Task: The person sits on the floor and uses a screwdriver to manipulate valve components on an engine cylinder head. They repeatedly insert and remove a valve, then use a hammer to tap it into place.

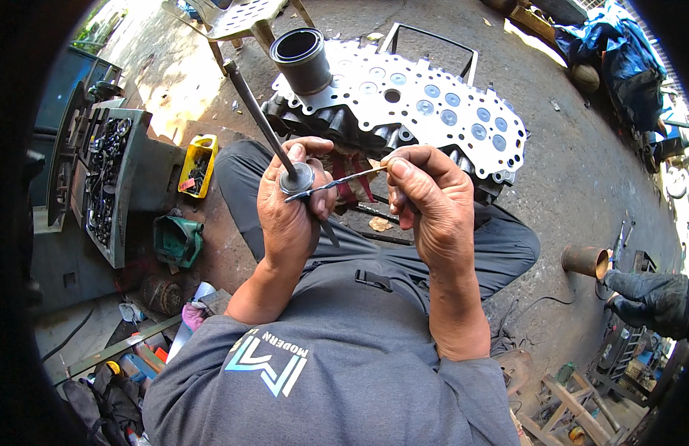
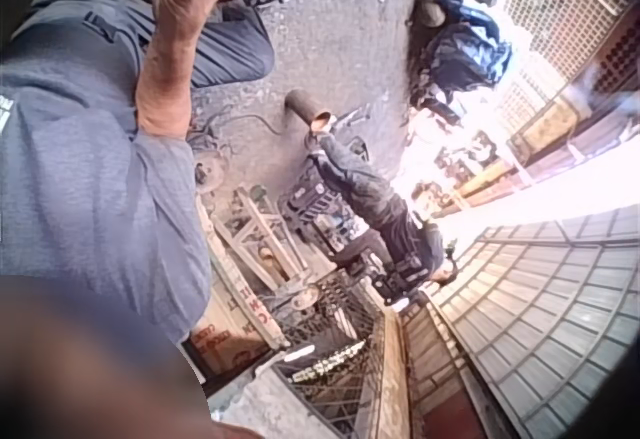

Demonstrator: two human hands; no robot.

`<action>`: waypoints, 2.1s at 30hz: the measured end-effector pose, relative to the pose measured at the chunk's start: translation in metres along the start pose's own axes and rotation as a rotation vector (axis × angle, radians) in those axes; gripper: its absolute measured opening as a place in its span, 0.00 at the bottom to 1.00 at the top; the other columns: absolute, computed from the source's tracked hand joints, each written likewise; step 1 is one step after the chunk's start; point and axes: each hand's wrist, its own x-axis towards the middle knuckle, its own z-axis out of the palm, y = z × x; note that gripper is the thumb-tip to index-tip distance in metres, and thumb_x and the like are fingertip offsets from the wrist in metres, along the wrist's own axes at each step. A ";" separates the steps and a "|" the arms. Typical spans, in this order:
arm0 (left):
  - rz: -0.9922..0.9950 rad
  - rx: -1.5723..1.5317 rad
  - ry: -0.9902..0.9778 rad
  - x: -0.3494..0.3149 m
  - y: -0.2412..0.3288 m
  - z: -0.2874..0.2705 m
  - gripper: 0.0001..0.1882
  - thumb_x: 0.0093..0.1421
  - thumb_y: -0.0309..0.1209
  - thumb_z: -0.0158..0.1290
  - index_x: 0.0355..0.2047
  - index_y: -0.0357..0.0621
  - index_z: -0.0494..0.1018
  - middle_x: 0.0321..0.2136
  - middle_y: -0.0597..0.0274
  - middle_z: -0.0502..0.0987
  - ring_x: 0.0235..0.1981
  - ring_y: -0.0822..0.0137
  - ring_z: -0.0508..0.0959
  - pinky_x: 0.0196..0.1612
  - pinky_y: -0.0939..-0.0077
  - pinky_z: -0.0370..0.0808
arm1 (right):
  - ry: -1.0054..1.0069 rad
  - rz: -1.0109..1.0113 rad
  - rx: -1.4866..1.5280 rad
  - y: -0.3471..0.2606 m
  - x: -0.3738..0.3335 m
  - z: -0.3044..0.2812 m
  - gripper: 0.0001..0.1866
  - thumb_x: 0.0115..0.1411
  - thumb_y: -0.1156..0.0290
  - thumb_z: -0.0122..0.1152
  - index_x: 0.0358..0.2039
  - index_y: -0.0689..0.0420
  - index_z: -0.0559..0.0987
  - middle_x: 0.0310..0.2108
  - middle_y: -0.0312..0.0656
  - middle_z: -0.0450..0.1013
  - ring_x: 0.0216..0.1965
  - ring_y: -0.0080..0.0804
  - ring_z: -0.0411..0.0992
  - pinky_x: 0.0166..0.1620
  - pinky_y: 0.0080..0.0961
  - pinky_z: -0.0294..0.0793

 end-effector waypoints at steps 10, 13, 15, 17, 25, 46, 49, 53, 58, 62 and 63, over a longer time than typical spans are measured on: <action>0.008 0.011 -0.051 -0.002 -0.001 0.001 0.18 0.72 0.37 0.42 0.43 0.33 0.72 0.16 0.68 0.70 0.12 0.82 0.66 0.17 0.88 0.64 | 0.041 0.028 -0.062 0.006 0.001 -0.001 0.10 0.62 0.68 0.62 0.37 0.62 0.79 0.24 0.33 0.73 0.21 0.12 0.69 0.18 0.05 0.64; -0.010 0.012 -0.048 -0.002 -0.001 0.001 0.18 0.72 0.37 0.42 0.43 0.33 0.72 0.15 0.68 0.70 0.11 0.82 0.66 0.16 0.88 0.64 | 0.043 0.031 -0.060 0.006 0.001 -0.001 0.10 0.62 0.68 0.62 0.37 0.62 0.79 0.24 0.33 0.73 0.21 0.12 0.70 0.18 0.05 0.64; -0.017 0.008 -0.056 -0.002 -0.001 0.001 0.18 0.72 0.37 0.42 0.43 0.33 0.72 0.16 0.68 0.70 0.11 0.82 0.67 0.16 0.88 0.64 | 0.044 0.031 -0.053 0.006 0.001 -0.001 0.10 0.62 0.68 0.63 0.37 0.62 0.79 0.24 0.33 0.73 0.21 0.12 0.70 0.18 0.05 0.64; -0.017 0.004 -0.058 -0.002 -0.002 0.001 0.17 0.72 0.37 0.41 0.42 0.33 0.72 0.16 0.68 0.70 0.11 0.82 0.67 0.16 0.88 0.64 | 0.041 0.031 -0.049 0.006 0.001 -0.002 0.10 0.62 0.68 0.63 0.37 0.61 0.79 0.24 0.33 0.73 0.21 0.12 0.70 0.18 0.05 0.64; -0.028 0.019 -0.051 -0.002 -0.003 0.001 0.18 0.72 0.37 0.42 0.42 0.33 0.72 0.16 0.68 0.69 0.11 0.82 0.67 0.16 0.88 0.65 | 0.050 0.035 -0.071 0.008 0.002 -0.004 0.11 0.61 0.66 0.63 0.36 0.62 0.79 0.22 0.33 0.72 0.20 0.11 0.68 0.17 0.05 0.62; 0.098 0.035 0.100 0.019 0.011 -0.031 0.19 0.72 0.37 0.37 0.45 0.30 0.69 0.10 0.70 0.59 0.11 0.77 0.58 0.14 0.82 0.57 | 0.140 -0.428 -0.555 -0.023 0.060 0.020 0.07 0.60 0.72 0.62 0.33 0.64 0.80 0.24 0.34 0.71 0.24 0.18 0.67 0.29 0.16 0.66; 0.111 0.047 0.134 0.021 0.016 -0.039 0.20 0.72 0.38 0.38 0.44 0.30 0.69 0.10 0.70 0.59 0.11 0.77 0.58 0.15 0.83 0.57 | 0.080 -0.804 -0.907 -0.018 0.113 0.047 0.05 0.56 0.73 0.65 0.30 0.61 0.81 0.25 0.40 0.74 0.25 0.28 0.70 0.29 0.23 0.69; 0.105 -0.008 0.155 0.023 0.017 -0.045 0.19 0.71 0.38 0.38 0.44 0.31 0.69 0.10 0.71 0.59 0.11 0.77 0.58 0.15 0.82 0.57 | 0.009 -0.989 -1.197 0.006 0.171 0.077 0.08 0.57 0.67 0.63 0.28 0.58 0.81 0.29 0.46 0.75 0.32 0.43 0.76 0.35 0.36 0.75; 0.021 -0.056 0.214 0.026 0.018 -0.055 0.20 0.70 0.39 0.37 0.45 0.33 0.69 0.11 0.72 0.59 0.10 0.75 0.59 0.14 0.80 0.58 | -0.152 -0.899 -1.380 0.035 0.199 0.083 0.08 0.54 0.68 0.62 0.32 0.58 0.79 0.32 0.49 0.74 0.38 0.49 0.75 0.40 0.39 0.76; -0.063 -0.168 0.072 0.035 0.019 -0.064 0.21 0.72 0.42 0.37 0.50 0.34 0.67 0.14 0.75 0.56 0.13 0.79 0.57 0.17 0.81 0.62 | -0.166 -0.737 -1.209 0.048 0.161 0.044 0.17 0.56 0.66 0.61 0.46 0.56 0.76 0.34 0.52 0.73 0.40 0.51 0.74 0.41 0.40 0.75; -0.109 -0.230 0.066 0.040 0.018 -0.066 0.21 0.72 0.40 0.38 0.51 0.34 0.66 0.15 0.76 0.56 0.14 0.81 0.56 0.16 0.85 0.58 | -0.166 -0.729 -1.187 0.049 0.143 0.029 0.21 0.56 0.66 0.60 0.50 0.57 0.74 0.34 0.53 0.73 0.40 0.51 0.73 0.41 0.41 0.75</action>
